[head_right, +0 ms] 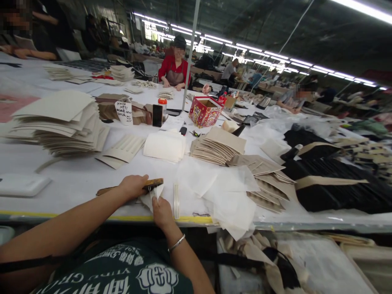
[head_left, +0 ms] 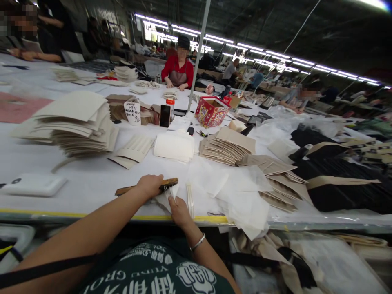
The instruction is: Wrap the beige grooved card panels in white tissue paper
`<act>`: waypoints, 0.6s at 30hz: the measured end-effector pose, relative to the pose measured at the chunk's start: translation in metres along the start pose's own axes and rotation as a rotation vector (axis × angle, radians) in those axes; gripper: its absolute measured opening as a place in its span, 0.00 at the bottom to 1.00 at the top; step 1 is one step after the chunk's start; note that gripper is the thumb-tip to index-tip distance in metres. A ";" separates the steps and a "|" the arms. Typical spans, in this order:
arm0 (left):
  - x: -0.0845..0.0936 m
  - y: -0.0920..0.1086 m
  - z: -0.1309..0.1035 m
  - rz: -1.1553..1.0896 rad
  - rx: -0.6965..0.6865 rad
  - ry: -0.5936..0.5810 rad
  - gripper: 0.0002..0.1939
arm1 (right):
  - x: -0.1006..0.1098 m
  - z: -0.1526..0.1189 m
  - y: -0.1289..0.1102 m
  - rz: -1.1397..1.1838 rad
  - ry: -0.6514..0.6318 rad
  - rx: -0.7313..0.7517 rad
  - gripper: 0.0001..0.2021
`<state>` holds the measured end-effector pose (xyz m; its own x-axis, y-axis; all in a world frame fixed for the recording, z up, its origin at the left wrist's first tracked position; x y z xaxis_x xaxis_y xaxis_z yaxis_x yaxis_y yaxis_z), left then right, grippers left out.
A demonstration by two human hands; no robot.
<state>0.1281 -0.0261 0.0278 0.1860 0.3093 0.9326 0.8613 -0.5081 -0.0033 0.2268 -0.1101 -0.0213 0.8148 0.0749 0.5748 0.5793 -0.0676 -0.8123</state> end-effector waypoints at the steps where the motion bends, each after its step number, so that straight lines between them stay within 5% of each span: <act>1: 0.000 0.000 0.000 0.003 0.003 -0.002 0.20 | 0.000 -0.002 0.003 0.046 0.007 -0.014 0.18; 18: 0.002 -0.001 -0.001 -0.004 -0.019 0.035 0.18 | -0.007 -0.017 0.020 0.322 0.028 -0.077 0.23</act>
<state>0.1277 -0.0257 0.0301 0.1661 0.2833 0.9446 0.8525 -0.5226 0.0069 0.2331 -0.1286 -0.0393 0.9561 0.0102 0.2929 0.2908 -0.1583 -0.9436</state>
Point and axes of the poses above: each hand's wrist, its own z-axis towards the middle knuckle, its own x-axis out of the back of the hand, y = z × x, the point moved 6 cm from there along z, towards the middle knuckle, and after that the axes turned 2 degrees about -x, right-handed, at the moved point
